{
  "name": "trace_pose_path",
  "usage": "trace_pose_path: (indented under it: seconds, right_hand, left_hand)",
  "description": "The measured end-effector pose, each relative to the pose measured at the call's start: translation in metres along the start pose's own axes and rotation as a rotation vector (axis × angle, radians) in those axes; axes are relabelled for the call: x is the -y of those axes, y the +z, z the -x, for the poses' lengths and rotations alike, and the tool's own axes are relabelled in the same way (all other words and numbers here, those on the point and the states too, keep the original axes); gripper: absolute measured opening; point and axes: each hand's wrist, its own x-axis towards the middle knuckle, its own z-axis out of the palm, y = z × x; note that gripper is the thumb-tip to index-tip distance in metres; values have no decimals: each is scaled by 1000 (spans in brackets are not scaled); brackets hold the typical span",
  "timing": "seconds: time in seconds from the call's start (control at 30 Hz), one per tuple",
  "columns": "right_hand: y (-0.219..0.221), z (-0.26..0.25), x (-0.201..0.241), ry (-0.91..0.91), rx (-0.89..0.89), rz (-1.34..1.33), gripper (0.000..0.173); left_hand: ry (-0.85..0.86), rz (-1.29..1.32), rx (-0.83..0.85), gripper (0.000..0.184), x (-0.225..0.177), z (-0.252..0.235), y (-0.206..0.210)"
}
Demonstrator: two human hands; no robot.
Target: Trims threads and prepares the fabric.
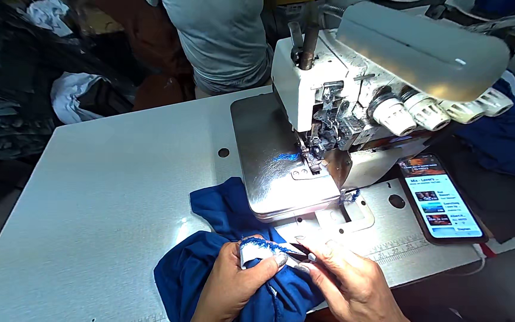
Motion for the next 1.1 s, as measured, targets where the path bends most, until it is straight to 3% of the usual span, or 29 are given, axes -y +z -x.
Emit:
trace_pose_path:
  seconds: [0.37, 0.63, 0.9, 1.1]
  right_hand:
    - [11, 4, -3, -107, -13, -6, 28]
    - [7, 7, -8, -26, 1, -118, 27]
    - [0, -3, 19, 209, -115, -327, 30]
    - [-5, -2, 47, 456, 159, -338, 24]
  left_hand:
    - [-26, -25, 42, 14, -2, 0, -2]
    - [18, 17, 22, 10, 2, 2, -5]
    - [4, 131, 20, 5, 7, -1, -6]
    - [-60, 170, -203, 6, 3, 3, 15]
